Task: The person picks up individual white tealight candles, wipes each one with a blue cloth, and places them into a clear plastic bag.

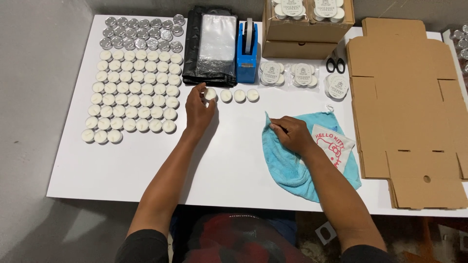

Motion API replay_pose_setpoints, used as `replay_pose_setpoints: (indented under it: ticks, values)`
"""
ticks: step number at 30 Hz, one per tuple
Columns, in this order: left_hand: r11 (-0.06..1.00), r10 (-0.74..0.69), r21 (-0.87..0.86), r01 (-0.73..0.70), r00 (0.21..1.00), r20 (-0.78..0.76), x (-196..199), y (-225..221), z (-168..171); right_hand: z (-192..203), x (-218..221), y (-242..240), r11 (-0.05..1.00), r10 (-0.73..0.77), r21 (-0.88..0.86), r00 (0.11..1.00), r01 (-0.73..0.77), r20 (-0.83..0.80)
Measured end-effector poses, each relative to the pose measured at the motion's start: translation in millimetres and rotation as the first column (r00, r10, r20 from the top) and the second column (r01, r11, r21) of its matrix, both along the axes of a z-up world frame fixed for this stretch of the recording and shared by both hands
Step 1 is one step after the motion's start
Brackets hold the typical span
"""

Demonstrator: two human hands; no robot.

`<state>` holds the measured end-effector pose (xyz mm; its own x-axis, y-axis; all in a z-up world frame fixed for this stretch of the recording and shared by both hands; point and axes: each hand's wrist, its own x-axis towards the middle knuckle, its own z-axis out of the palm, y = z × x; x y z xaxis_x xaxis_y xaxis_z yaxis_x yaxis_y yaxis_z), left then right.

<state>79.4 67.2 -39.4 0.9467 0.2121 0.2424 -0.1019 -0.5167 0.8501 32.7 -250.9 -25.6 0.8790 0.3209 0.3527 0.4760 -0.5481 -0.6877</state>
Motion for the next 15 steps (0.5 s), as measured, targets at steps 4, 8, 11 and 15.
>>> replay_pose_setpoints:
  ticks: [4, 8, 11, 15]
  values:
    - [1.000, 0.001, -0.009, -0.001, 1.000, -0.005, 1, 2, -3, 3, 6, -10, 0.999, -0.028, -0.020, 1.000, 0.028, -0.003]
    - [1.000, 0.007, -0.008, -0.008, 0.999, -0.044, 0, 3, -2, -2, 16, -34, 0.978, -0.130, -0.156, 0.990, 0.137, 0.055]
    - [1.000, -0.007, 0.023, 0.008, 0.999, -0.039, 1, 5, -8, -4, 20, -41, 0.967, -0.172, -0.182, 0.984, 0.179, 0.049]
    - [0.994, -0.042, 0.101, 0.042, 0.999, 0.000, 4, 8, -25, -3, 17, -32, 0.962, -0.179, -0.198, 0.982, 0.186, 0.053]
